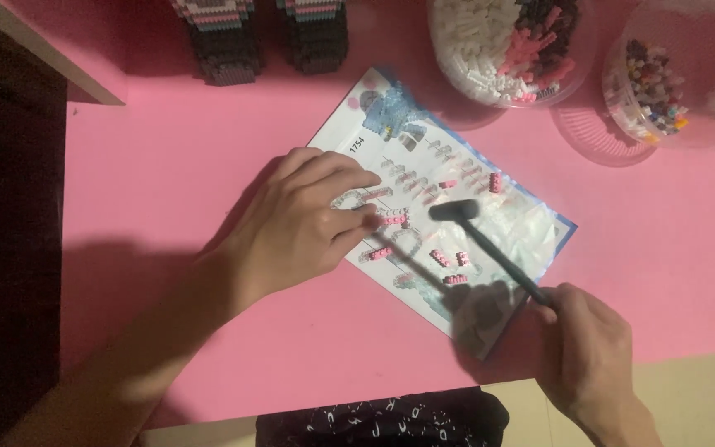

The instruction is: Assembling a small figure using micro building blocks, following an instruction manual and using a small hammer to secure pieces.

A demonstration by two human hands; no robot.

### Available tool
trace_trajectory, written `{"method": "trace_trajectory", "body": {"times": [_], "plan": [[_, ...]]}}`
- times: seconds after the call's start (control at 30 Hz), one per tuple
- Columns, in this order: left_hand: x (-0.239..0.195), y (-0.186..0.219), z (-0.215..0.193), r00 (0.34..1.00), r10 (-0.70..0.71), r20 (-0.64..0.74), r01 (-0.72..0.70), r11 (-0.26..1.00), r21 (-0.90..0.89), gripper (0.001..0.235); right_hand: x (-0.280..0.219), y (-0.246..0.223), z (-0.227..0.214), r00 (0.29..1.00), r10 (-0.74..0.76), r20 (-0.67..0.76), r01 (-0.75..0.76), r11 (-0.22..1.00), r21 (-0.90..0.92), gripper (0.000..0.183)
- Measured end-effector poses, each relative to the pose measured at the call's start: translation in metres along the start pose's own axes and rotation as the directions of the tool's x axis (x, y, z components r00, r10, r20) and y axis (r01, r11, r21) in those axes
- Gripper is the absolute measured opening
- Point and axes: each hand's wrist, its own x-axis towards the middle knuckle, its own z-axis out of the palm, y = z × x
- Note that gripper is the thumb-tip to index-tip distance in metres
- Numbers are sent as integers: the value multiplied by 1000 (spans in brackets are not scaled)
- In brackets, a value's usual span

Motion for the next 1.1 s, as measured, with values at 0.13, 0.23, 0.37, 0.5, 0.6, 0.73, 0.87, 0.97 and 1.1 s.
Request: {"method": "trace_trajectory", "body": {"times": [0.13, 0.23, 0.37, 0.5, 0.6, 0.73, 0.87, 0.97, 1.1], "plan": [[-1, -1, 2, 1000, -3, 8, 3, 1000, 7, 11, 8, -7, 22, 986, 12, -167, -57, 962, -267, 24], [-1, -2, 5, 1000, -15, 21, 15, 1000, 10, 9, -4, 18, 9, 992, 14, 123, -7, 998, -57, 20], [-3, -1, 5, 1000, -18, 18, 18, 1000, 3, 11, 22, -26, 14, 989, 142, -40, -147, 970, -193, 16], [-4, -2, 7, 999, -29, 26, 29, 999, -16, 12, -16, 14, 10, 985, 170, -33, -172, 978, -117, 13], [-3, -1, 4, 999, -22, 45, 23, 1000, -13, 8, -6, 8, 8, 993, 113, -29, -116, 989, -96, 30], [0, 1, 2, 1000, 6, 2, -6, 999, 38, 12, -22, 59, 6, 787, 614, 55, -609, 789, -82, 50], [2, 3, 0, 1000, -12, -13, 12, 1000, 6, 14, -25, 76, 4, 637, 765, -93, -756, 597, -269, 41], [4, 3, -2, 1000, -2, -25, 2, 1000, -3, 19, -40, 96, 9, 649, 743, -162, -735, 558, -385, 46], [5, 4, -3, 1000, -7, -22, 6, 1000, -15, 17, -46, 112, 2, 930, 152, -336, -334, 732, -594, 18]]}}
